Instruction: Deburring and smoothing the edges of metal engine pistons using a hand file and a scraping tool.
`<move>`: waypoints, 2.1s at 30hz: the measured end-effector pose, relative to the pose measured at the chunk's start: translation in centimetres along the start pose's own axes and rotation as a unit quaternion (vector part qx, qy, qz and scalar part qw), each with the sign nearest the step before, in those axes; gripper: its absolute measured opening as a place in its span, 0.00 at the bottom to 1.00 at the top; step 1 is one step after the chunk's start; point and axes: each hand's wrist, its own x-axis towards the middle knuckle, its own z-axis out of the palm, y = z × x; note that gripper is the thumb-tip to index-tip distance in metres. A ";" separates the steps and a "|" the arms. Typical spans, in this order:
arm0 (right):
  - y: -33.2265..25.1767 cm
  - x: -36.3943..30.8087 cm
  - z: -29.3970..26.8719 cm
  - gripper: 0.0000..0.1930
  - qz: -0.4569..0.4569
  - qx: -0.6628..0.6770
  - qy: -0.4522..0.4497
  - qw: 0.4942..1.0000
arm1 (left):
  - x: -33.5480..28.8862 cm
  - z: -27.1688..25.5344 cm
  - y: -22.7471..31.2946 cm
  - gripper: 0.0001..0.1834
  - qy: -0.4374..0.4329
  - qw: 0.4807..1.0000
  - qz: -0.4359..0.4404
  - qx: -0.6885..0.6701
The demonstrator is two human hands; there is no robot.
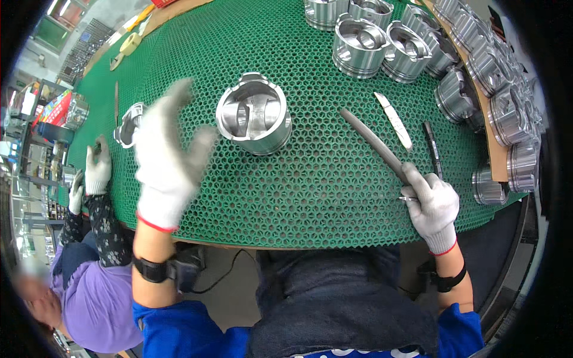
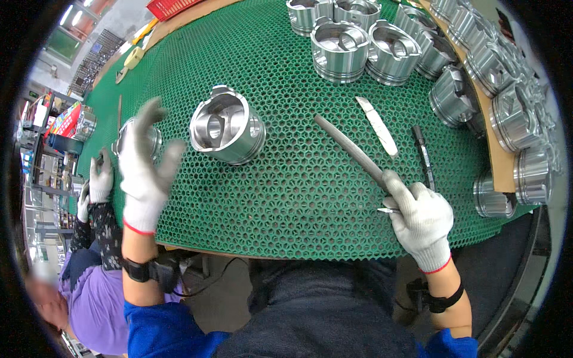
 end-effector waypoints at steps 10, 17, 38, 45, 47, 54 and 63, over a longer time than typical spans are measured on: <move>0.4 -0.6 0.2 0.26 -0.015 0.011 0.019 1.000 | -9.1 1.9 5.6 0.22 -0.018 0.989 -0.134 -0.066; 0.5 -0.3 0.8 0.27 -0.018 -0.028 0.026 0.999 | -14.0 1.6 9.2 0.17 -0.085 0.981 -0.085 -0.154; 0.3 -0.7 0.7 0.28 -0.002 -0.021 0.017 1.000 | -13.1 -1.3 9.1 0.58 0.068 0.660 -0.495 -0.561; 0.2 -0.6 0.7 0.27 -0.013 -0.017 0.031 0.999 | -14.0 1.2 7.6 0.48 -0.028 0.843 -0.295 -0.450; 0.2 -0.4 0.7 0.26 -0.010 -0.015 0.031 0.999 | -14.0 1.6 7.5 0.37 -0.035 0.861 -0.315 -0.397; 0.2 -0.2 0.7 0.27 -0.014 -0.004 0.040 0.999 | -11.5 1.6 6.6 0.16 -0.058 0.830 -0.407 -0.375; 0.3 -0.6 0.8 0.26 -0.010 -0.020 0.036 0.999 | -8.6 -0.8 12.4 0.31 0.146 0.185 -0.367 -0.900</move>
